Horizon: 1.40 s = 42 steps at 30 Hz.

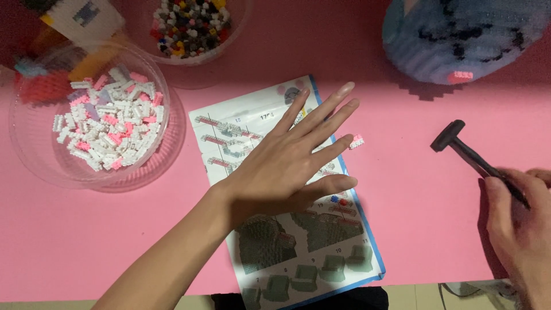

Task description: The person assembles small pink and white plastic beads into a linear strip by hand, following a printed instruction sheet. They use a small hammer to tap the beads together and continue adding beads to extend the strip.

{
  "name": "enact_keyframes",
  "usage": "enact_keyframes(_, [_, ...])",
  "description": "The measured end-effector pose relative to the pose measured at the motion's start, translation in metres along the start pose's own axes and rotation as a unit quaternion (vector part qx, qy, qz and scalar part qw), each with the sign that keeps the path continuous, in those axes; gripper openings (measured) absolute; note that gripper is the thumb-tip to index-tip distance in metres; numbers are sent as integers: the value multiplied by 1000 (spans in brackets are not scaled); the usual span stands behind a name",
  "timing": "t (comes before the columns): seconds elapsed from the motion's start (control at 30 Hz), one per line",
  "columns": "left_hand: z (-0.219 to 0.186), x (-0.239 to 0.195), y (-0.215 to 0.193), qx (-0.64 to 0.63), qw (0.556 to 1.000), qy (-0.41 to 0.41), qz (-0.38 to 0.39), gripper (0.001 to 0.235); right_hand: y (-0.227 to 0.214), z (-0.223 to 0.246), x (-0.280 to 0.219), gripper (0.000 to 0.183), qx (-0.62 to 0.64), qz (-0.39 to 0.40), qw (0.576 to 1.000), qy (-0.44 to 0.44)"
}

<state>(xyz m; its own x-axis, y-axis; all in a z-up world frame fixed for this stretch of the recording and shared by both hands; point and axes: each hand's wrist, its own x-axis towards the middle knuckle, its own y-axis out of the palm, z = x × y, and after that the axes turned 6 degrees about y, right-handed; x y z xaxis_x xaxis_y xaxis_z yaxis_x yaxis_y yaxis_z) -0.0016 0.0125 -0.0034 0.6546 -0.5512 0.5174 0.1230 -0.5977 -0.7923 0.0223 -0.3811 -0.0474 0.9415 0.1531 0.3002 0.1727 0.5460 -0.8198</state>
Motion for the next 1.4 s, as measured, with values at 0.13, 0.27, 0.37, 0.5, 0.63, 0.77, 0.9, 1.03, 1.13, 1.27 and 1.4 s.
enact_keyframes(0.13, [12, -8, 14, 29, 999, -9, 25, 57, -7, 71, 15, 25, -17, -5, 999, -41])
enact_keyframes(0.27, [32, -20, 28, 5, 996, -17, -90, 63, 1, 121, 55, 16, -11, 40, 960, -275])
enact_keyframes(0.37, [24, 1, -25, 94, 993, -7, -70, 26, 21, 142, 83, 29, 14, 109, 940, -323])
enact_keyframes(0.5, [31, -3, -40, 158, 987, 11, 16, 9, 40, 144, 109, 25, 50, 142, 914, -377])
enact_keyframes(0.63, [35, -6, -32, 150, 987, -6, 64, 21, 41, 146, 123, 23, 37, 213, 900, -379])
enact_keyframes(0.77, [39, -6, -24, 122, 992, 14, 11, 12, 39, 144, 131, 26, 27, 256, 898, -357])
enact_keyframes(0.9, [37, -4, -17, 83, 996, 2, -36, 11, 42, 140, 134, 22, 24, 255, 901, -350])
enact_keyframes(1.03, [37, -6, -10, 61, 995, -18, -79, 15, 48, 147, 132, 21, 61, 254, 905, -336])
enact_keyframes(1.13, [38, -8, -2, 50, 993, -24, -102, 14, 55, 154, 130, 20, 92, 230, 907, -340])
enact_keyframes(1.27, [37, -9, 0, 32, 991, -50, -118, 16, 69, 155, 122, 17, 119, 182, 920, -326])
enact_keyframes(1.4, [37, -10, 0, 16, 990, -64, -123, 18, 71, 154, 118, 28, 128, 189, 924, -306])
